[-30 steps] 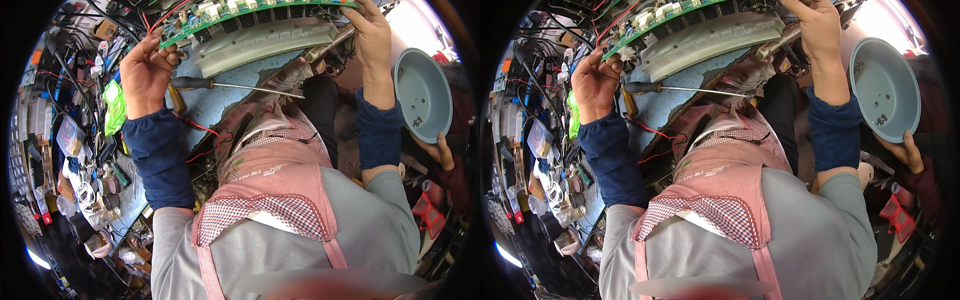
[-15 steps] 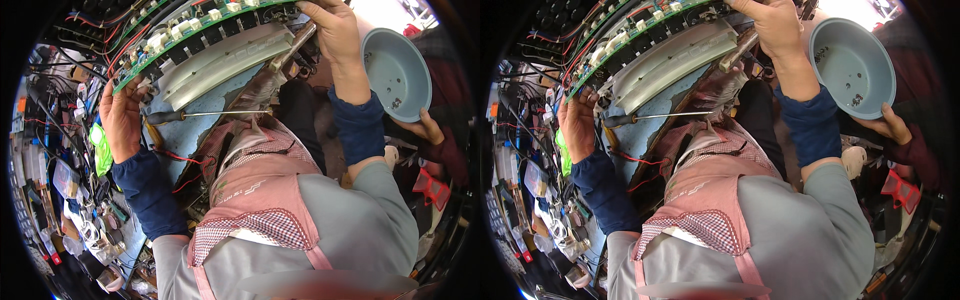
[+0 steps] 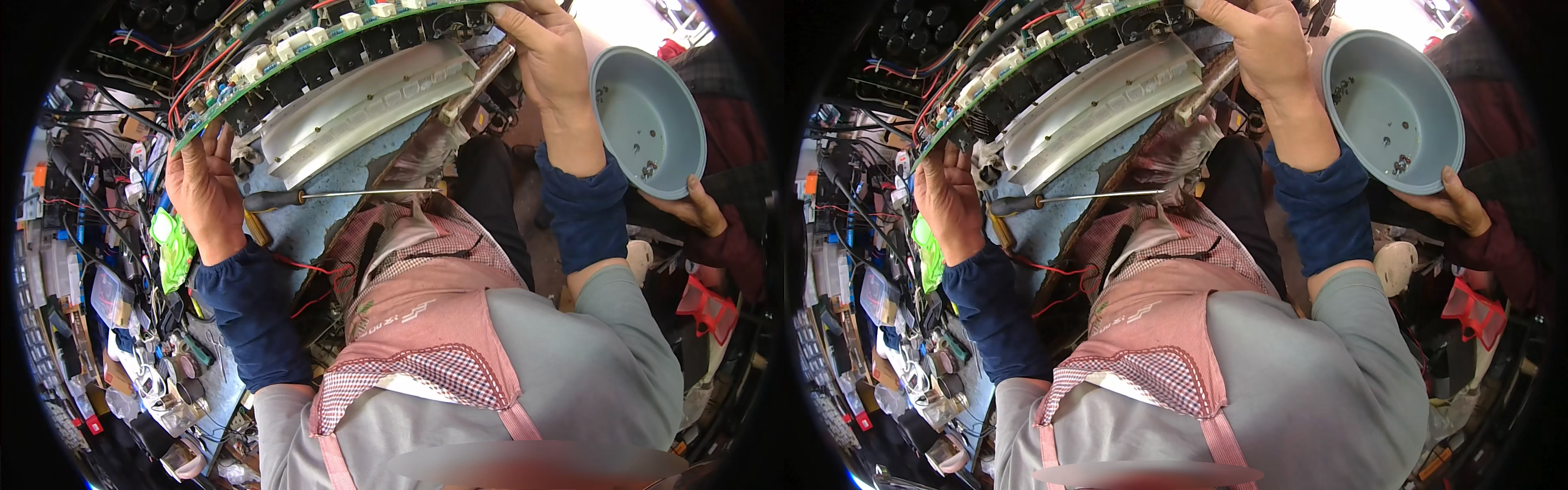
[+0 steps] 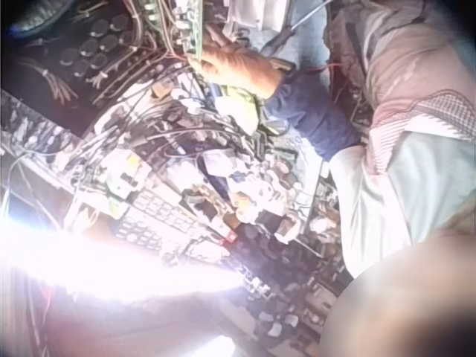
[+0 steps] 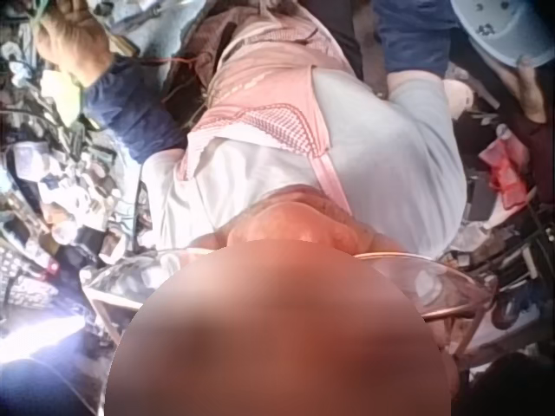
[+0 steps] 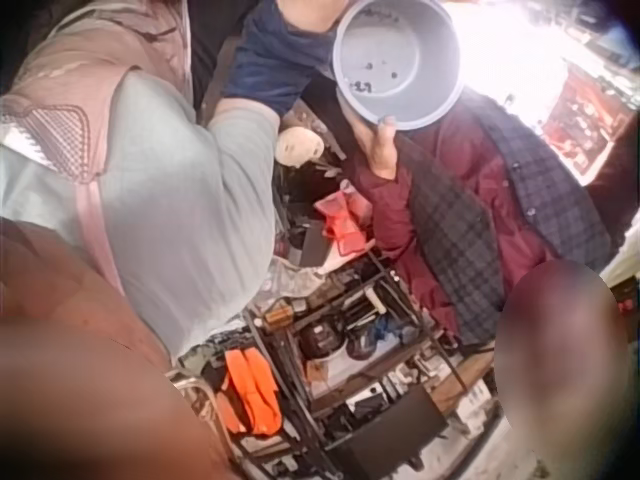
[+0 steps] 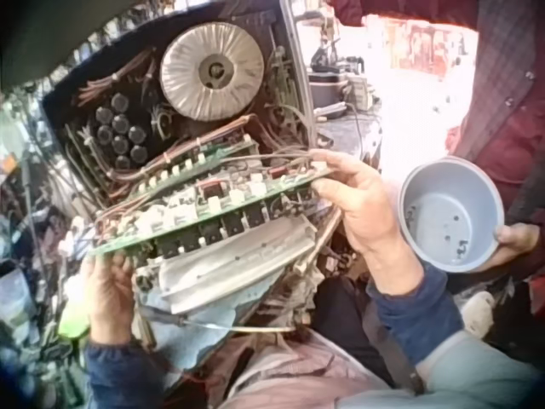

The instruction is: The person removes screws from a circuit board using a screwdriver, places them in a bowl, and then uses a multimeter to test the board. The person works at a cluttered workbench with various tools and electronic components.

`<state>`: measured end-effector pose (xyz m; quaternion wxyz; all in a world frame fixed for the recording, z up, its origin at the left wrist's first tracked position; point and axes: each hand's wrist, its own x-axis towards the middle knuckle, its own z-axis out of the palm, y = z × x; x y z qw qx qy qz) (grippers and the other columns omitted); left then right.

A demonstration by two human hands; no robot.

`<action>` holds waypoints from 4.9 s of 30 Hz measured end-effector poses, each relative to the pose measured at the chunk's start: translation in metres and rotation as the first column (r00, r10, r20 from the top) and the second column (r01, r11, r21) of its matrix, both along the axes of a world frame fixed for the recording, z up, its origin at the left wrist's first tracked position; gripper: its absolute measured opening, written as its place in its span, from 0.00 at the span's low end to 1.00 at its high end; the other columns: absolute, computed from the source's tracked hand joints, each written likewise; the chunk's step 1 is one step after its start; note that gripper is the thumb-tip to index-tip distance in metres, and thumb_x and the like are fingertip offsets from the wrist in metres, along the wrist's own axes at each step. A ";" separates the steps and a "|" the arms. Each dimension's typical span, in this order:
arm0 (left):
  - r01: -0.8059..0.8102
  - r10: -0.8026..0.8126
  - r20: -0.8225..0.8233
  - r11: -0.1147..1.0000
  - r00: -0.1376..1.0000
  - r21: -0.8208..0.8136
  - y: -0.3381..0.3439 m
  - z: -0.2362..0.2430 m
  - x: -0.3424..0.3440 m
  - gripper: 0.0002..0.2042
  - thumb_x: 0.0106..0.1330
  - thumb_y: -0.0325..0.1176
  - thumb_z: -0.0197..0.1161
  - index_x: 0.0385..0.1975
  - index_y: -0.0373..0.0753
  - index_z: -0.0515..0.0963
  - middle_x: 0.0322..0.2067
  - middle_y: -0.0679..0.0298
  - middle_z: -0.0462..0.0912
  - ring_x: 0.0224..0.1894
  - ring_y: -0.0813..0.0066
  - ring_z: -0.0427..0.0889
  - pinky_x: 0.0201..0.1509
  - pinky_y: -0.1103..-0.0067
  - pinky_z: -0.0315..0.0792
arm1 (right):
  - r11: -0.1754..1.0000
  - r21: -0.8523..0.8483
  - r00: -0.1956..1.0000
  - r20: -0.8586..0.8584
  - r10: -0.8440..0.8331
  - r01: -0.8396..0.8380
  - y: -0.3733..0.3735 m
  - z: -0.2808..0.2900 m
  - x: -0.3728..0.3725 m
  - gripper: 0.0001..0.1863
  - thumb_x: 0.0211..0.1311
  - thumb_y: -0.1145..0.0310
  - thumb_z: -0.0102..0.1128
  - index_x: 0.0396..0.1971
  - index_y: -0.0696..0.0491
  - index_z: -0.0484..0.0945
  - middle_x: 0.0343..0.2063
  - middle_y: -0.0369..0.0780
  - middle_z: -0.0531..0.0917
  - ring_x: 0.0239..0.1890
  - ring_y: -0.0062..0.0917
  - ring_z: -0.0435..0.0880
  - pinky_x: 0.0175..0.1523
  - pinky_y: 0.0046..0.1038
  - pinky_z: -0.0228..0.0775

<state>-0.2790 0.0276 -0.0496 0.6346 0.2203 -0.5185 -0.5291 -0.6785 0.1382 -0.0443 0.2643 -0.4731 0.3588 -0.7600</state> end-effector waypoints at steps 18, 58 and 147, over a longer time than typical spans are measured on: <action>0.023 -0.022 0.019 1.000 1.000 -0.004 -0.007 -0.004 0.005 0.18 0.83 0.36 0.59 0.60 0.27 0.76 0.60 0.48 0.83 0.65 0.48 0.82 0.71 0.57 0.77 | 1.000 -0.010 0.999 -0.044 0.012 -0.013 -0.006 0.007 -0.011 0.20 0.68 0.76 0.69 0.59 0.59 0.85 0.44 0.38 0.90 0.47 0.19 0.85 0.56 0.22 0.74; -0.106 0.106 0.054 0.994 0.993 -0.001 -0.001 0.009 -0.022 0.18 0.81 0.45 0.63 0.52 0.32 0.81 0.46 0.59 0.86 0.45 0.66 0.89 0.51 0.68 0.85 | 0.997 -0.040 0.994 0.083 0.065 -0.061 -0.010 0.012 -0.003 0.24 0.84 0.60 0.50 0.67 0.60 0.78 0.50 0.39 0.89 0.50 0.23 0.87 0.59 0.27 0.78; -0.211 0.243 0.400 0.970 0.884 -0.122 -0.021 -0.012 -0.038 0.25 0.86 0.49 0.51 0.58 0.28 0.79 0.48 0.53 0.88 0.46 0.66 0.88 0.54 0.70 0.84 | 0.879 0.211 0.828 0.300 -0.475 0.428 0.004 -0.119 0.077 0.06 0.65 0.80 0.72 0.41 0.61 0.88 0.32 0.33 0.89 0.33 0.11 0.82 0.40 0.17 0.74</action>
